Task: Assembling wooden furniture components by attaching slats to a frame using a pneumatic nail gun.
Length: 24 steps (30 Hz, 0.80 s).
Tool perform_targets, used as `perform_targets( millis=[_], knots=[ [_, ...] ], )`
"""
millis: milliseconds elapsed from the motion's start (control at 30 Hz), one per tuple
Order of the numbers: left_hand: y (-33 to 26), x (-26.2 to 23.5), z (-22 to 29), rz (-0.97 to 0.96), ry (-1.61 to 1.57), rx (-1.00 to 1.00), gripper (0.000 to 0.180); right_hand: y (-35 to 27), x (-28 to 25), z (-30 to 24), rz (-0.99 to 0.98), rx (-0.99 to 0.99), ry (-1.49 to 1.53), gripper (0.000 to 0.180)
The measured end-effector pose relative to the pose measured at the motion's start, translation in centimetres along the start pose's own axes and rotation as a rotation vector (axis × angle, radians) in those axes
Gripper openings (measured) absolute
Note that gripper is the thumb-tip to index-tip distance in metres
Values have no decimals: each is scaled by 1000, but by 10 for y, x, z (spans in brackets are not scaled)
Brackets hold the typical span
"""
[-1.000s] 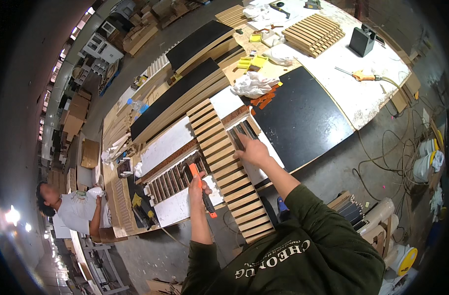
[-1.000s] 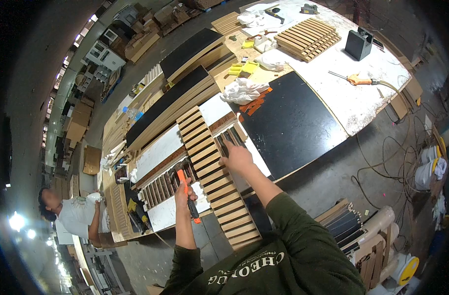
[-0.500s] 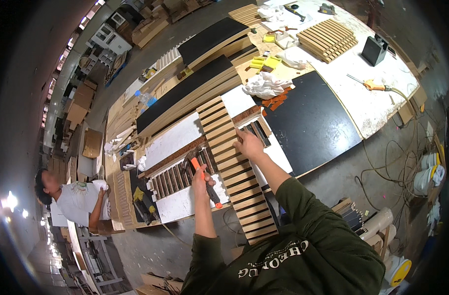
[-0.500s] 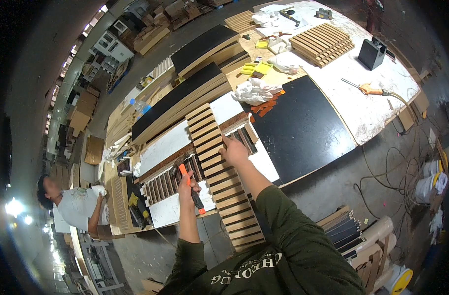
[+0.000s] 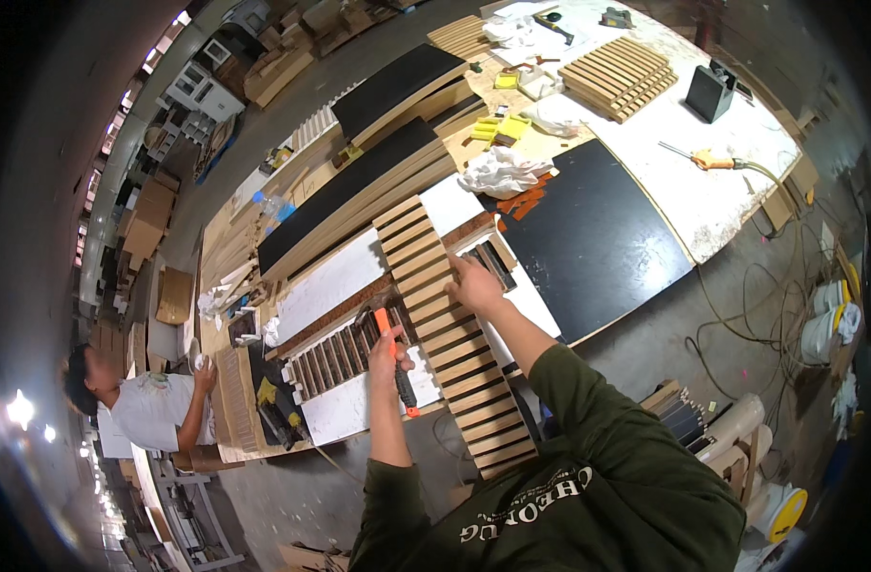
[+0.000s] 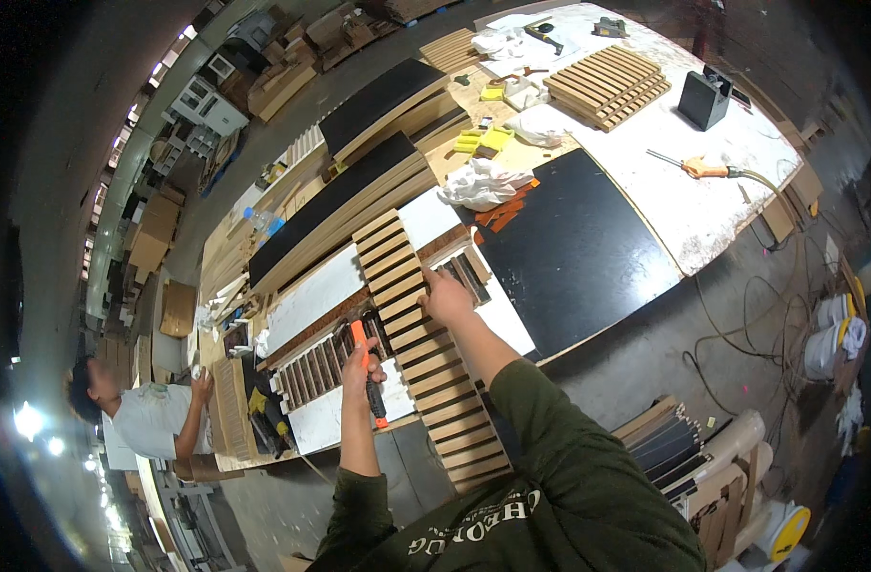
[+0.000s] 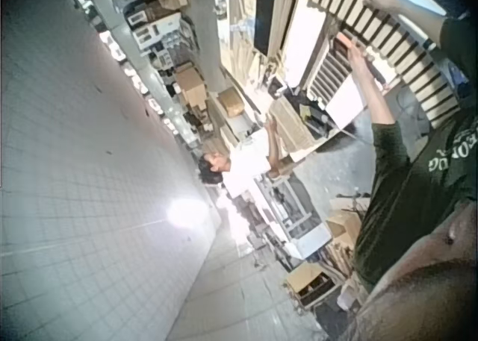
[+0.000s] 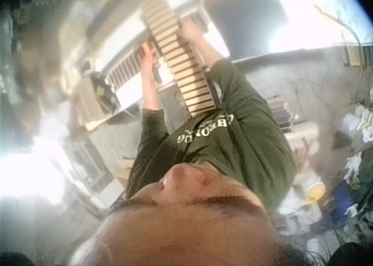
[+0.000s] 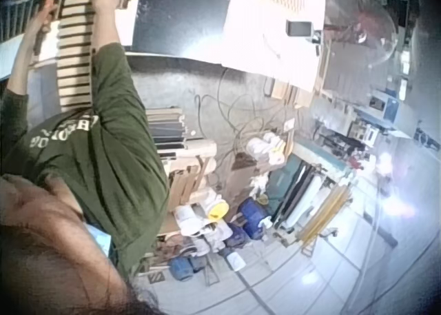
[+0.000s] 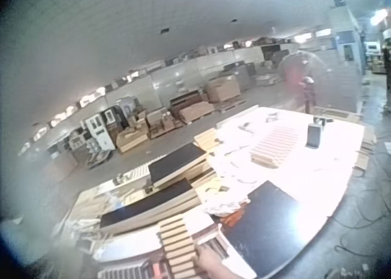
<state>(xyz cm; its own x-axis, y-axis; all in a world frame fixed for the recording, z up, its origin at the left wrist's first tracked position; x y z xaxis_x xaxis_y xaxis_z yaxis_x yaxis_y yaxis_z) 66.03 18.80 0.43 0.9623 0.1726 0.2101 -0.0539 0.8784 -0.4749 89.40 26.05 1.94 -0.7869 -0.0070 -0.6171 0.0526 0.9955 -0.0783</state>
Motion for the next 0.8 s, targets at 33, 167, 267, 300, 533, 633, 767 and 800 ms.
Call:
perform_targets(
  millis=[33,167,267,300,533,633,767,800],
  knots=[
    [3,-1,4,-6,3,4,41,2,1,-3,-53,-7,28,72],
    [20,-6,21,22,-100,77,38,20,9,-3,-185,13,-64,84],
    [30,-8,26,104,-121,40,37,24,14,-6,-252,33,-82,88],
    [30,-2,27,101,-122,41,37,24,16,-5,-277,35,-85,88],
    [31,11,25,-14,-25,-54,38,22,12,-5,-269,71,-88,85],
    [34,8,26,-11,-24,-37,41,22,-5,-10,-258,61,-101,84],
    [45,1,33,-44,26,10,48,43,-11,-6,-105,106,-28,75],
    [48,-4,36,-26,-30,24,46,43,-10,-11,-124,111,-55,72]
  ],
)
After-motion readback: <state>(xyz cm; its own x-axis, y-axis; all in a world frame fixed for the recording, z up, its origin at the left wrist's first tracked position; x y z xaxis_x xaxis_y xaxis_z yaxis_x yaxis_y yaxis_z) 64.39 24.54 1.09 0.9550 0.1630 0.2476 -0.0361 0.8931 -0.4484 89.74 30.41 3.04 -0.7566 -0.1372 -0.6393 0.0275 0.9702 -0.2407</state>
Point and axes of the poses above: each hand's wrist, its own y-axis towards the middle knuckle, its own x-axis out of the palm, z = x × y, the point moved 10 cm from there along y, towards the middle knuckle, and after that the axes turned 4 degrees about -y, right-handed, at the moved point
